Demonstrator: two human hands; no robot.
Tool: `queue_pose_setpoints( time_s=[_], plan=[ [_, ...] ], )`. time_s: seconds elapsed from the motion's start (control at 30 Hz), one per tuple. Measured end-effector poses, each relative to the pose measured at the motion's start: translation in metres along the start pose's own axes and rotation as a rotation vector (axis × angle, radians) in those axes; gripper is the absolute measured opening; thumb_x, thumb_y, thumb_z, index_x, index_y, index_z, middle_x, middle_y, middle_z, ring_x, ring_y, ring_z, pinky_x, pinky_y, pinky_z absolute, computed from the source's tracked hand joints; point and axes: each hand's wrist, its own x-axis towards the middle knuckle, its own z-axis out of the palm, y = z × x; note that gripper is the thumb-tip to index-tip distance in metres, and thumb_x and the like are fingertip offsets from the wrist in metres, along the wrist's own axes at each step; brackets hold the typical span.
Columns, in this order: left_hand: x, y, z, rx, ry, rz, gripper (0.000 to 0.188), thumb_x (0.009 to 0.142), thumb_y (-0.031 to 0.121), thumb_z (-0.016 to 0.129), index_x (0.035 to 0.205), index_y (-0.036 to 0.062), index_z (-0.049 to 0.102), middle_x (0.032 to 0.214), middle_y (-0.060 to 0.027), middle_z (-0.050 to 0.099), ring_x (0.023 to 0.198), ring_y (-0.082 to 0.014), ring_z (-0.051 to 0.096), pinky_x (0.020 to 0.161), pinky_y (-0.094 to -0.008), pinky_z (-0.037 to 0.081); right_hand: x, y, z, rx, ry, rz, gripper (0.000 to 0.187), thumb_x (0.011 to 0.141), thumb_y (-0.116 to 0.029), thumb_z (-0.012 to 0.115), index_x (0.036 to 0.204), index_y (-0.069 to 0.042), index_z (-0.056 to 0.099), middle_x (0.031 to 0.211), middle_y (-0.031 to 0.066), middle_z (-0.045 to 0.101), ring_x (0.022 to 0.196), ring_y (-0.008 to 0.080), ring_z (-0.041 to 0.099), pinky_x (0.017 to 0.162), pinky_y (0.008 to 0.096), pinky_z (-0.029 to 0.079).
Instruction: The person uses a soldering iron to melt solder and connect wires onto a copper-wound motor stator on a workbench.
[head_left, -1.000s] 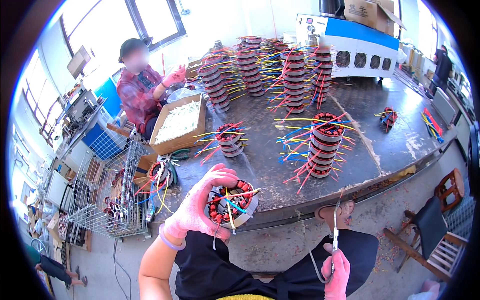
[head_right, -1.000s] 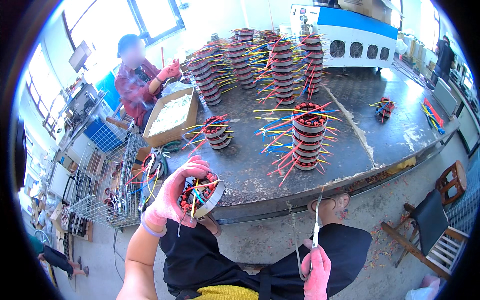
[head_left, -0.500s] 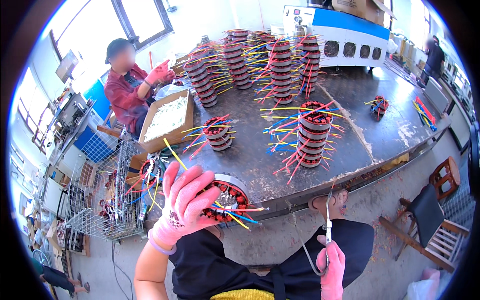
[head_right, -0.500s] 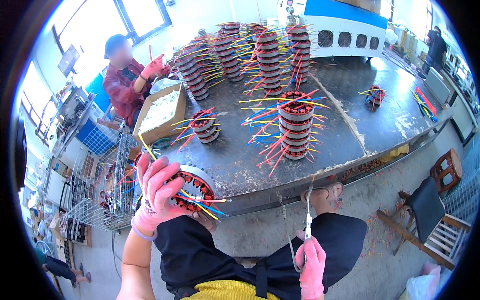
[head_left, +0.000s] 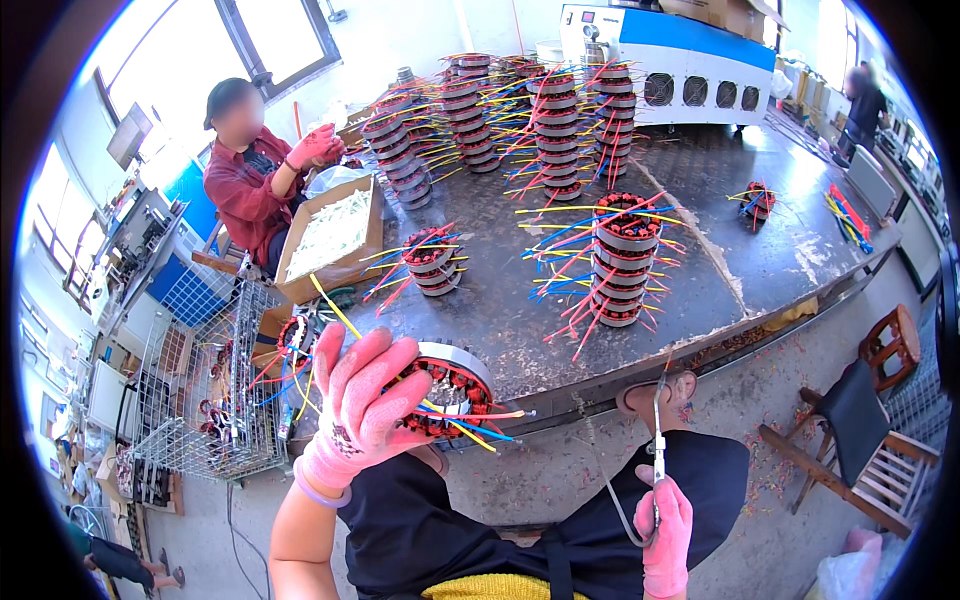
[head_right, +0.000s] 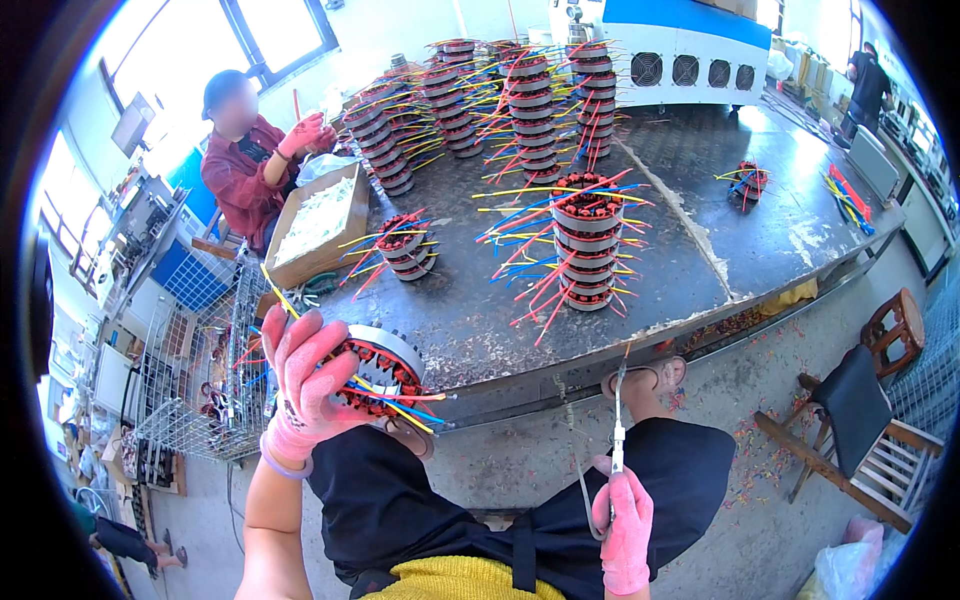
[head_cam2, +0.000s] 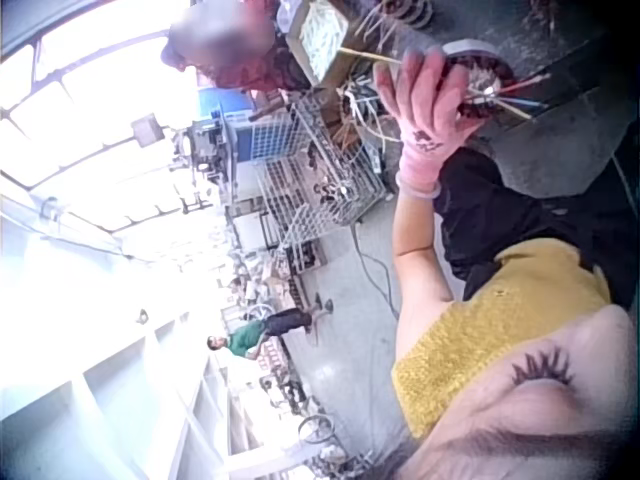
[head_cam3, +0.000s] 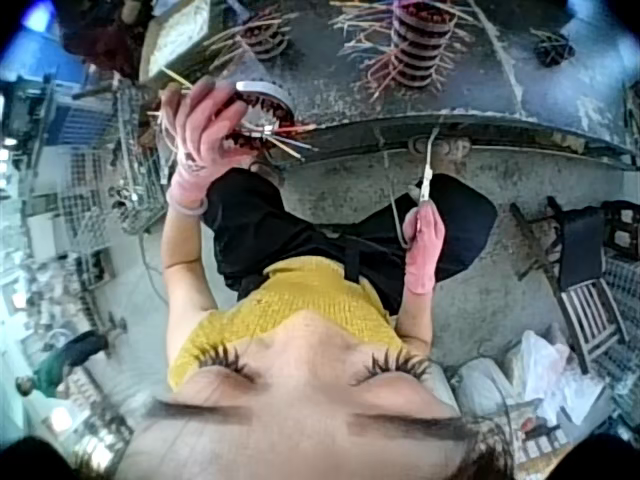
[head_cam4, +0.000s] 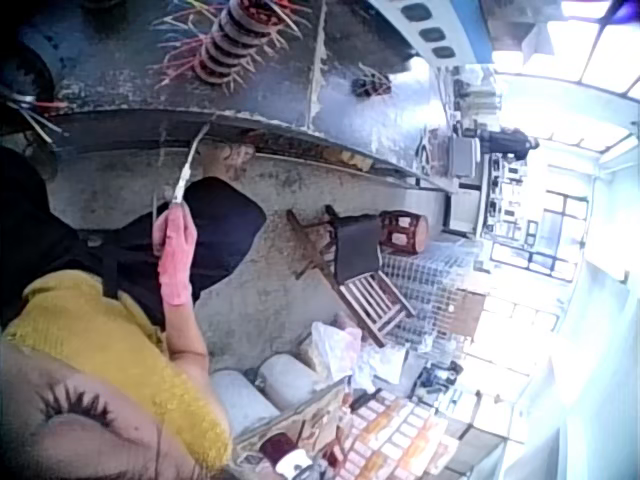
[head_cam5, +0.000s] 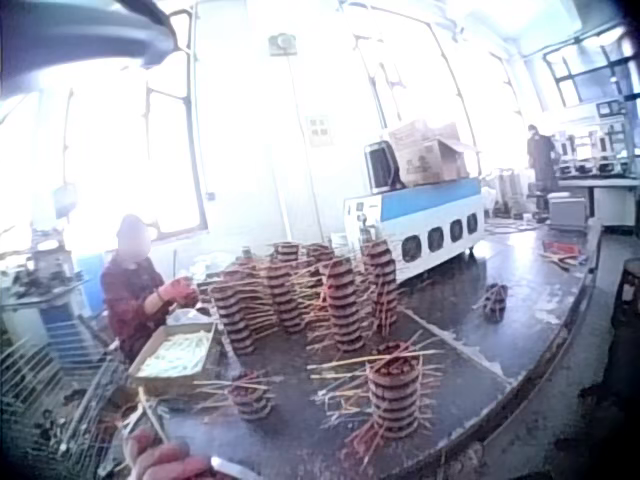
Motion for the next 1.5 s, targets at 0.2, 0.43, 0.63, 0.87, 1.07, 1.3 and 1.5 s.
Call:
queue_pose_setpoints(
  time_s=[0.2,0.43,0.63,0.87,1.07,1.3,1.5],
  plan=[
    [0.000,0.000,0.000,-0.011,-0.010,-0.011,0.072,0.062,0.054,0.086,0.109,0.0117,0.053,0.120,-0.0124,0.059,0.114,-0.0368,0.057,0.112,-0.0621,0.028,0.000,0.001,0.000,0.023,-0.004,-0.015,0.040,0.103,-0.031,0.050,0.121,0.003,0.062,0.055,-0.0065,0.041,0.045,0.0025,0.031,0.043,0.0208,0.021],
    [0.011,0.000,0.006,-0.400,-0.060,-0.193,0.094,0.046,0.053,0.095,0.117,0.0085,0.053,0.125,-0.0140,0.058,0.124,-0.0386,0.053,0.115,-0.0618,0.024,-0.001,-0.003,0.005,0.033,0.035,-0.005,0.041,0.103,-0.030,0.052,0.120,0.006,0.060,0.054,-0.0066,0.038,0.045,0.0024,0.030,0.044,0.0206,0.020],
    [0.008,-0.001,0.010,-0.538,-0.122,-0.249,0.099,0.044,0.055,0.095,0.120,0.0085,0.053,0.126,-0.0141,0.058,0.127,-0.0380,0.050,0.116,-0.0614,0.022,-0.001,-0.003,0.003,0.027,0.028,-0.013,0.042,0.103,-0.031,0.053,0.121,0.006,0.060,0.054,-0.0067,0.038,0.045,0.0025,0.030,0.044,0.0207,0.020],
    [0.007,-0.002,0.011,-0.576,-0.126,-0.255,0.099,0.043,0.054,0.095,0.120,0.0088,0.053,0.126,-0.0132,0.058,0.128,-0.0378,0.050,0.117,-0.0615,0.021,0.001,-0.001,0.002,0.015,0.035,-0.010,0.043,0.103,-0.031,0.053,0.121,0.007,0.060,0.053,-0.0064,0.037,0.045,0.0027,0.030,0.044,0.0209,0.021],
    [0.009,-0.001,0.009,-0.580,-0.127,-0.249,0.098,0.044,0.054,0.094,0.121,0.0086,0.053,0.126,-0.0125,0.059,0.128,-0.0376,0.050,0.117,-0.0618,0.020,0.000,0.000,0.001,0.007,0.026,-0.010,0.043,0.103,-0.033,0.052,0.121,0.005,0.061,0.054,-0.0065,0.039,0.046,0.0026,0.031,0.044,0.0209,0.021],
    [0.013,-0.007,0.015,-0.615,-0.113,-0.281,0.092,0.043,0.039,0.096,0.121,0.0077,0.056,0.126,-0.0129,0.059,0.126,-0.0372,0.052,0.115,-0.0611,0.025,0.003,0.003,-0.004,0.003,0.021,-0.030,0.045,0.103,-0.034,0.053,0.122,0.007,0.059,0.053,-0.0056,0.038,0.044,0.0032,0.031,0.042,0.0210,0.022],
    [-0.003,-0.078,0.071,-0.513,-0.150,-0.457,0.092,0.042,0.031,0.096,0.121,0.0050,0.055,0.123,-0.0137,0.058,0.126,-0.0356,0.050,0.115,-0.0505,0.031,0.006,0.003,-0.006,0.008,0.049,-0.031,0.048,0.102,-0.034,0.053,0.122,0.009,0.057,0.052,-0.0048,0.039,0.043,0.0040,0.031,0.042,0.0210,0.023]
  ],
)
